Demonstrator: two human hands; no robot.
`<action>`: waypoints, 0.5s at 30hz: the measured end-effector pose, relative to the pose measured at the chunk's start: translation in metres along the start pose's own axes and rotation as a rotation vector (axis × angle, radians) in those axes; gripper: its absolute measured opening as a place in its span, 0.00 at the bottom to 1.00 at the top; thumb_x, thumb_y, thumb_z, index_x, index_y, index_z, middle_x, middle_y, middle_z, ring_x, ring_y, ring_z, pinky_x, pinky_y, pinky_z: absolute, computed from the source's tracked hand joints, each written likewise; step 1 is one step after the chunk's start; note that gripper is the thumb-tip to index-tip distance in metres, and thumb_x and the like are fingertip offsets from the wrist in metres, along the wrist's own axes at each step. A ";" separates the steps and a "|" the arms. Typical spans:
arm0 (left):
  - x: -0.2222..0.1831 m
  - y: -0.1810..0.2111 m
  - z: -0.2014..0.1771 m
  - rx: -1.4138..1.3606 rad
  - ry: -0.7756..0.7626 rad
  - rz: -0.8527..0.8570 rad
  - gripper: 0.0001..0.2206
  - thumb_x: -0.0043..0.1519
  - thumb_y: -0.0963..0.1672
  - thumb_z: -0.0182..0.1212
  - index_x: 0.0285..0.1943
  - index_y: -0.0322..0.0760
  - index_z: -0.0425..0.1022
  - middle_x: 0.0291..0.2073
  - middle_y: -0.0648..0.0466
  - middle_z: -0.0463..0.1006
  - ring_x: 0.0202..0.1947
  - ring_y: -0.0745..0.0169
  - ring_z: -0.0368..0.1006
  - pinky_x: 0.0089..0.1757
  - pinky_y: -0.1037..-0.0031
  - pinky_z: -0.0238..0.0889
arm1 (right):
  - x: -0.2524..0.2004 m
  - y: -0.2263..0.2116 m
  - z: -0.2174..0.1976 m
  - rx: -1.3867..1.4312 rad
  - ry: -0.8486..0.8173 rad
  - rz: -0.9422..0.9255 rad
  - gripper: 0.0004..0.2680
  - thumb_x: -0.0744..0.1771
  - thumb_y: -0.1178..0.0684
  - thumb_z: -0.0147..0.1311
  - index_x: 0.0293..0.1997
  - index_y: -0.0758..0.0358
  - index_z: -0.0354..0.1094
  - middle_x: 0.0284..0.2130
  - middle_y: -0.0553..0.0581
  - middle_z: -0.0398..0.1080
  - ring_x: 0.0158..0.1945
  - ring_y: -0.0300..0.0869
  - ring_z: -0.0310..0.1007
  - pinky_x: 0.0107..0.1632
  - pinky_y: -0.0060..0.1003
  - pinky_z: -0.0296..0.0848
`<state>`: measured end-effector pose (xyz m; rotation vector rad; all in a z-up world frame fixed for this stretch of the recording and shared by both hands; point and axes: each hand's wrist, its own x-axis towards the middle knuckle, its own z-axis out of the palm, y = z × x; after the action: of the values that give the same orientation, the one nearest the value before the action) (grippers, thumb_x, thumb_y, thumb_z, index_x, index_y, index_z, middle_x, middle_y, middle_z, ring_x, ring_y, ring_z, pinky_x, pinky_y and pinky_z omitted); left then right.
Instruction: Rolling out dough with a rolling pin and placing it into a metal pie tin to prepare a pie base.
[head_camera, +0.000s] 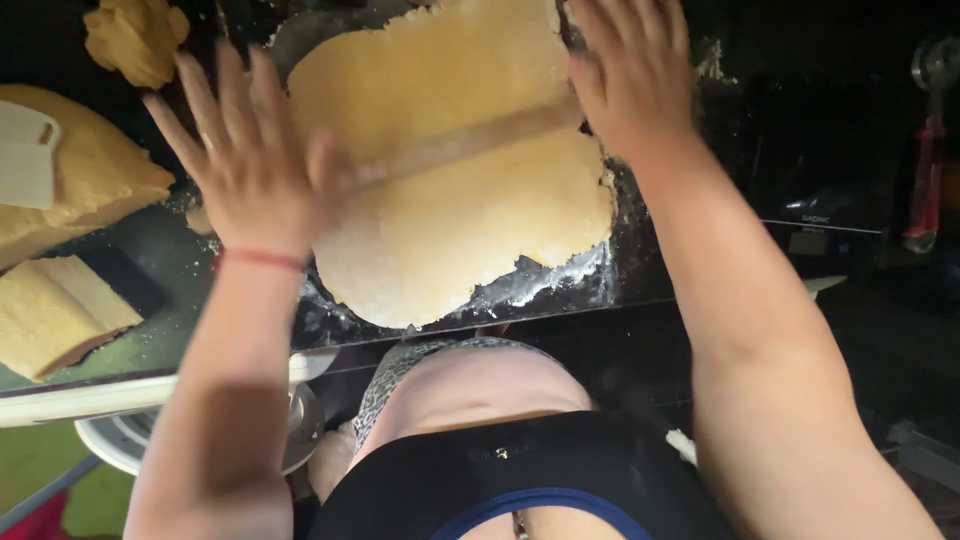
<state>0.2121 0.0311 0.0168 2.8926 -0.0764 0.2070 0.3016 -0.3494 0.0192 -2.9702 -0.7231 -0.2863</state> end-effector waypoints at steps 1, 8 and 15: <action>-0.019 0.002 -0.001 0.017 -0.008 0.045 0.36 0.81 0.56 0.43 0.89 0.23 0.57 0.84 0.26 0.56 0.81 0.19 0.39 0.69 0.27 0.23 | -0.018 -0.008 -0.010 0.034 -0.063 0.014 0.20 0.77 0.48 0.37 0.80 0.65 0.60 0.78 0.67 0.56 0.78 0.64 0.48 0.74 0.67 0.47; -0.140 0.014 -0.008 -0.036 -0.025 0.205 0.39 0.73 0.61 0.41 0.81 0.26 0.64 0.77 0.37 0.66 0.77 0.27 0.59 0.71 0.32 0.46 | -0.133 -0.035 -0.041 0.029 -0.169 0.097 0.18 0.72 0.44 0.50 0.67 0.60 0.72 0.60 0.60 0.75 0.66 0.57 0.72 0.73 0.61 0.55; -0.121 -0.005 -0.051 -0.375 -0.008 -0.020 0.34 0.75 0.54 0.42 0.85 0.28 0.53 0.82 0.34 0.58 0.82 0.25 0.49 0.74 0.31 0.30 | -0.193 -0.043 -0.051 0.006 0.040 0.017 0.10 0.74 0.45 0.59 0.55 0.59 0.75 0.52 0.56 0.76 0.54 0.57 0.75 0.52 0.53 0.64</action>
<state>0.0859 0.0523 0.0465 2.5201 -0.0788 0.1582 0.1049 -0.4036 0.0317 -2.9546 -0.6921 -0.3400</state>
